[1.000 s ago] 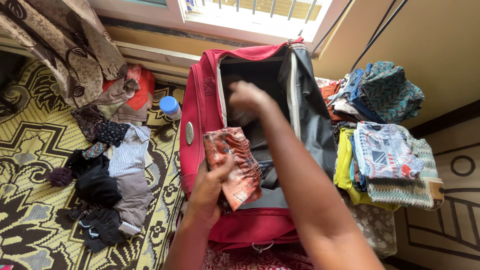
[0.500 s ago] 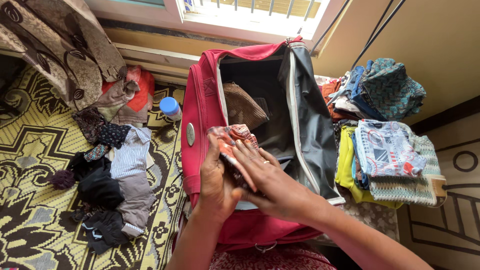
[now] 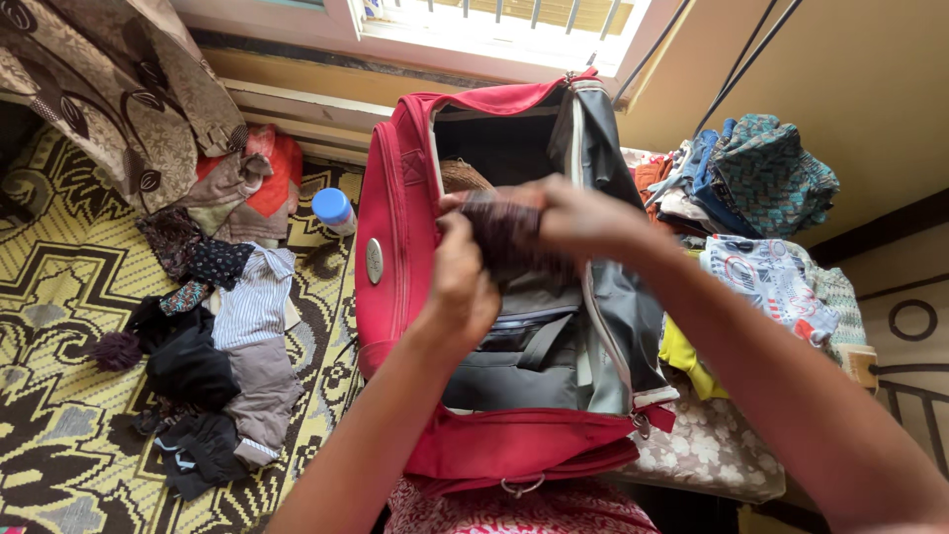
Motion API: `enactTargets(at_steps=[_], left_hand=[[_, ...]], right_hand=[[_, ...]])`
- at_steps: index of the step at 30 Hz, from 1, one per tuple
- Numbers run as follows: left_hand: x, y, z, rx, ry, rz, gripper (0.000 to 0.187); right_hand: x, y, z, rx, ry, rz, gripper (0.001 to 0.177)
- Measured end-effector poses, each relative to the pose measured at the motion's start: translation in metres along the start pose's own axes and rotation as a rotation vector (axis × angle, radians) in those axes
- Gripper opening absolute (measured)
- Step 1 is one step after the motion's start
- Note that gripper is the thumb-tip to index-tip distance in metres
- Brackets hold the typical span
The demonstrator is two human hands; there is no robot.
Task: The person packs folded clothes into a red backpack. They place various garments, including jeans and shirts, into the bag one by one, then zip it closed and place it on the floor.
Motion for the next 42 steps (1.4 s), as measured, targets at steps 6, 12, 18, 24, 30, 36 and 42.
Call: enactTargets(at_steps=[6, 12, 18, 24, 30, 36, 42], left_hand=[[0.118, 0.066, -0.059, 1.558, 0.464, 0.489, 0.107], [0.155, 0.138, -0.103, 2.329, -0.018, 0.816, 0.074], [0.153, 0.146, -0.085, 2.81, -0.058, 0.341, 0.067], [0.138, 0.124, -0.058, 2.931, 0.328, 0.362, 0.074], [0.141, 0.112, -0.053, 2.88, 0.349, 0.265, 0.06], [0.124, 0.091, -0.053, 2.876, 0.455, 0.231, 0.095], [0.143, 0.124, -0.073, 2.695, -0.411, 0.522, 0.092]], right_hand=[[0.065, 0.092, 0.073, -0.636, -0.414, 0.698, 0.025], [0.077, 0.025, 0.167, -1.477, -0.115, 1.035, 0.044], [0.035, -0.012, 0.267, -1.397, -0.52, 0.728, 0.057], [0.023, 0.006, 0.303, -1.56, -0.586, 0.679, 0.075], [0.013, -0.001, 0.273, -1.429, -0.548, 0.448, 0.084], [0.033, 0.007, 0.233, -0.986, -0.927, 0.336, 0.094], [0.072, -0.024, 0.183, -1.169, -1.087, 0.171, 0.063]])
Point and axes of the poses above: each hand's wrist, its own x-axis towards the middle knuckle, its own y-axis out of the back of the hand, z = x × y, the point moved 4 cm from there along x, towards the middle knuckle, and after that the axes turned 6 degrees about x, right-handed, at the moved point
